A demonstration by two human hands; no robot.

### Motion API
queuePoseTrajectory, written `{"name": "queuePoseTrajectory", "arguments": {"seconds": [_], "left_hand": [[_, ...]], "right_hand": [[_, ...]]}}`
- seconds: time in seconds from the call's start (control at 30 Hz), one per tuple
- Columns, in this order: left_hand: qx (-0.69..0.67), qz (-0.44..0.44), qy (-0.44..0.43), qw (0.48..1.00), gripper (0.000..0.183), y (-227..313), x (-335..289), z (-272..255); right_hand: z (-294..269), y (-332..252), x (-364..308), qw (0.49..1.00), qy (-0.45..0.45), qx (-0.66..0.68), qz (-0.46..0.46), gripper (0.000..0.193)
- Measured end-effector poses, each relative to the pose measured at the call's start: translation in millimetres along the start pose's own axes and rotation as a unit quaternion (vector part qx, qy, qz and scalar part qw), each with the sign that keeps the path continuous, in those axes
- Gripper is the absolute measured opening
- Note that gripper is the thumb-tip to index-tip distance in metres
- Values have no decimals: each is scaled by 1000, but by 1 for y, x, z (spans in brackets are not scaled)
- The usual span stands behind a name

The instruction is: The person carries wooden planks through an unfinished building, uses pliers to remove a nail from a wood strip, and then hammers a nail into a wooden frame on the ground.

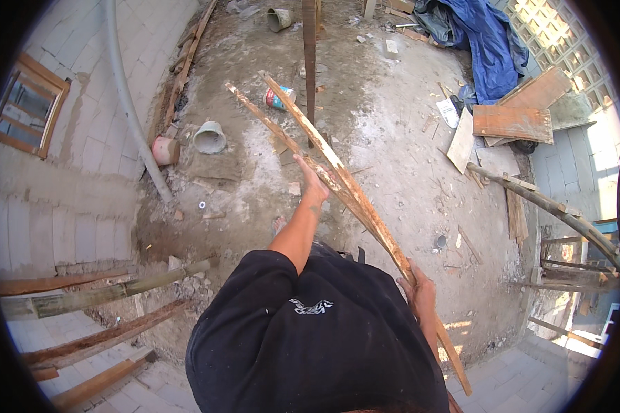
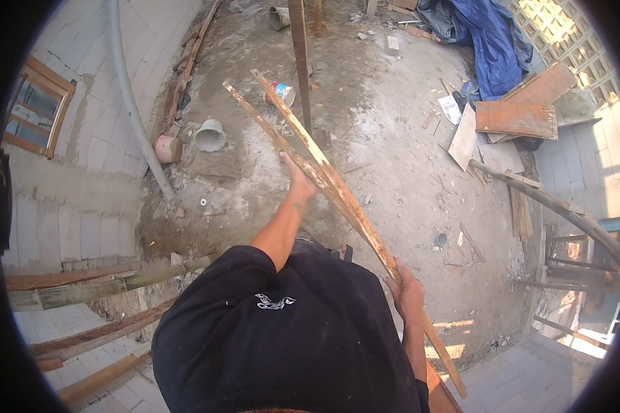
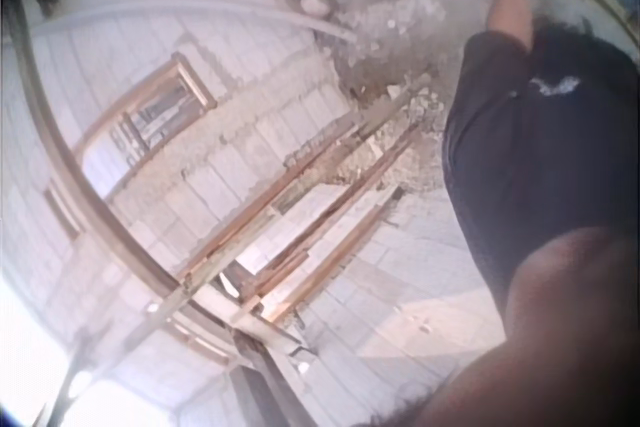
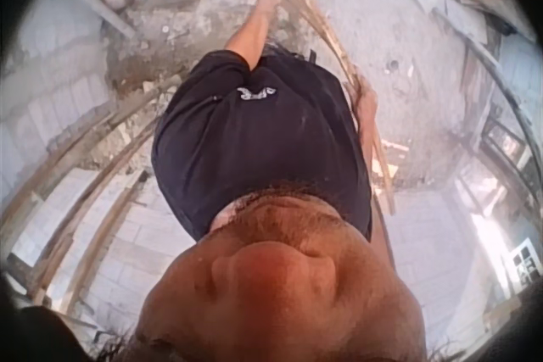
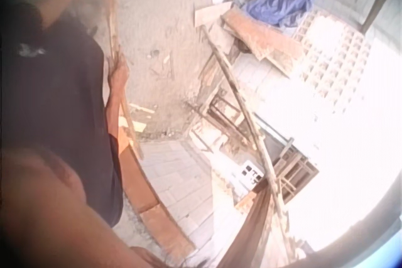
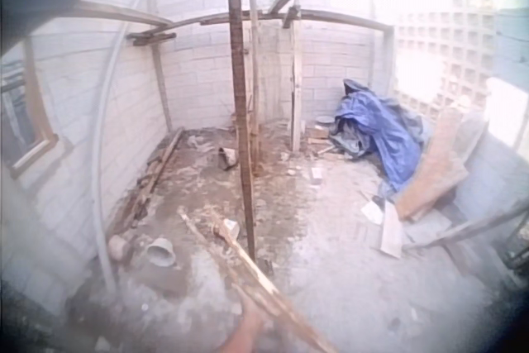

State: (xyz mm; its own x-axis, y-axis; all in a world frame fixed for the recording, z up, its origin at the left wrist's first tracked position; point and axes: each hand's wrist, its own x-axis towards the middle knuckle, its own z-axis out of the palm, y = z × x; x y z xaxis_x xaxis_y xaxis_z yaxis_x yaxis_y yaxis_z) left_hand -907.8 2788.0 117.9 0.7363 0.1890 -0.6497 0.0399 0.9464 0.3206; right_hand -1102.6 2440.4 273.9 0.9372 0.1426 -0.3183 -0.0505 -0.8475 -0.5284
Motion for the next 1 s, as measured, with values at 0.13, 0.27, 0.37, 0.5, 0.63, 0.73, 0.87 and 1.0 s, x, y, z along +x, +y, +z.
{"name": "queuePoseTrajectory", "arguments": {"seconds": [0.13,0.27,0.37,0.5,0.63,0.73,0.87,1.0], "left_hand": [[61,93,-10,994,119,17,8,-2],[109,60,71,990,91,28,16,-4],[142,80,87,983,62,29,15,-5],[85,76,96,989,40,32,13,-7],[61,34,81,994,30,39,-1,15],[68,46,38,996,24,48,0,27],[31,96,-33,994,18,69,-17,40],[-14,126,-130,983,17,85,-45,63]], "right_hand": [[-9,3,-6,999,-16,-26,-10,61],[-13,3,-11,999,-7,-39,-34,60],[-13,4,-8,996,-16,-71,-45,58],[-12,18,-10,995,-13,-54,-80,59],[-13,22,-9,996,-20,-75,-41,60],[-15,21,-5,994,8,-108,-7,65],[-19,-5,23,988,71,-138,-17,84],[-25,-65,56,966,179,-117,-144,81]]}}
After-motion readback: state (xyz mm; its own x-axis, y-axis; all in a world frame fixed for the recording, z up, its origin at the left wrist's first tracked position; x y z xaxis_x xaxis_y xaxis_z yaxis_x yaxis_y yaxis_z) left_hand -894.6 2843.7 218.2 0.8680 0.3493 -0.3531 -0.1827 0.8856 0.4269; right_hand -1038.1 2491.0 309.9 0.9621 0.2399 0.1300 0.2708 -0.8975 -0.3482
